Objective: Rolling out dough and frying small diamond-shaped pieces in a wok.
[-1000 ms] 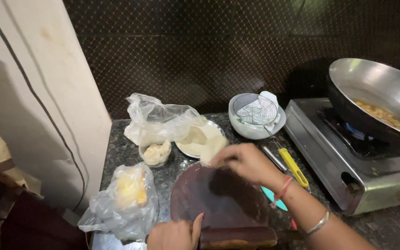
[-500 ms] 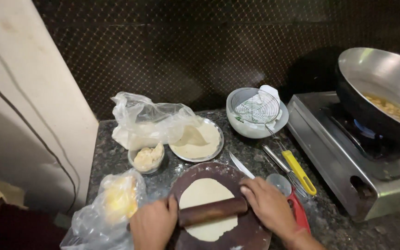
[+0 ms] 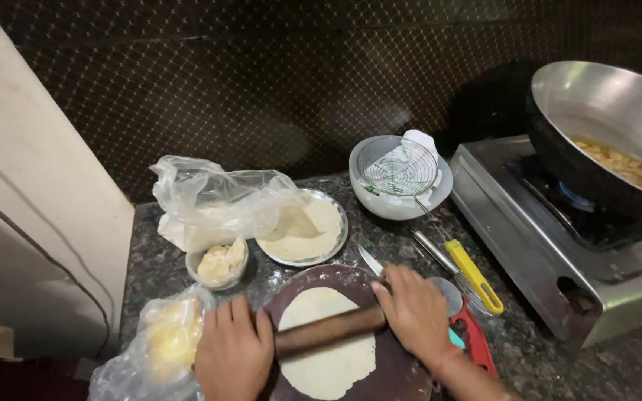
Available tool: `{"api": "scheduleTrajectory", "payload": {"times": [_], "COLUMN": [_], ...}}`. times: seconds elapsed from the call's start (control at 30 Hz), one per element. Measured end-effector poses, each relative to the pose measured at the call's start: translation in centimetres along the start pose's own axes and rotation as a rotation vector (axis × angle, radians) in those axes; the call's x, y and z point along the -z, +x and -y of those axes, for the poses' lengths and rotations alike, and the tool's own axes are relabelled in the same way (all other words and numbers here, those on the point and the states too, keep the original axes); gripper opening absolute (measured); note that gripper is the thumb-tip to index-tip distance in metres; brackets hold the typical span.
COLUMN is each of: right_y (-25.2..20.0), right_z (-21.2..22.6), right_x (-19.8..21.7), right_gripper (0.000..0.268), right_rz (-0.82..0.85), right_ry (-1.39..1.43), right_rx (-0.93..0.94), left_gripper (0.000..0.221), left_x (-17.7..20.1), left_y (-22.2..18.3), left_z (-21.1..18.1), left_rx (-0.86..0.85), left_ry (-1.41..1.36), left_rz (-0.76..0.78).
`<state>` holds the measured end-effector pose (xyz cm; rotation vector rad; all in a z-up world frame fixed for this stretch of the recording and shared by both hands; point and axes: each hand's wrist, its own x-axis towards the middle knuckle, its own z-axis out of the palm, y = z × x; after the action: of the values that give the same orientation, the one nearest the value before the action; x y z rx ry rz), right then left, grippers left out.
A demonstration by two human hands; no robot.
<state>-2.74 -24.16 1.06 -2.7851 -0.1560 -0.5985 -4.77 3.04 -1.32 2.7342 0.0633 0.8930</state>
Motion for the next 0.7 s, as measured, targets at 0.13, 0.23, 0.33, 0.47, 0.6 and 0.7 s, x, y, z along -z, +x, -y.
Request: {"api": "scheduleTrajectory", "payload": {"times": [0.13,0.23,0.33,0.47,0.6,0.7], "right_y": [-3.4,-5.3,-6.6,-6.5,-3.4,0.0], "right_z": [0.0,0.0,0.3,0.6,-0.4,2.3], "right_x": [1.4,2.1,2.8,3.6,0.0,-2.1], "right_gripper": [0.023,0.022,0.023,0.025,0.018,0.019], "right_rz": [-0.035,-0.012,0.012,0.176,0.239,0.197], "right_ry": [0.042,0.010,0.014,0.035,0.354,0.413], "right_rx": [0.021,-0.029,-0.062,-0.224,-0.110,0.002], "left_gripper": [0.028,0.026,0.029,0.032,0.032,0.054], "left_x": [1.4,1.7,0.7,-9.1,-16.4,-12.8], "left_y": [-3.3,-5.8,-8.3,-14.5,-20.2,-19.3], "left_z": [-0.8,-0.6,0.2,4.7,9.3,4.0], "left_rx": [0.033,0.009,0.008,0.079,-0.669,-0.012], "left_ry": [0.083,0.121,0.154,0.046,0.125,-0.063], "left_rz": [0.066,0.053,0.156,0.379,0.148,0.151]}}
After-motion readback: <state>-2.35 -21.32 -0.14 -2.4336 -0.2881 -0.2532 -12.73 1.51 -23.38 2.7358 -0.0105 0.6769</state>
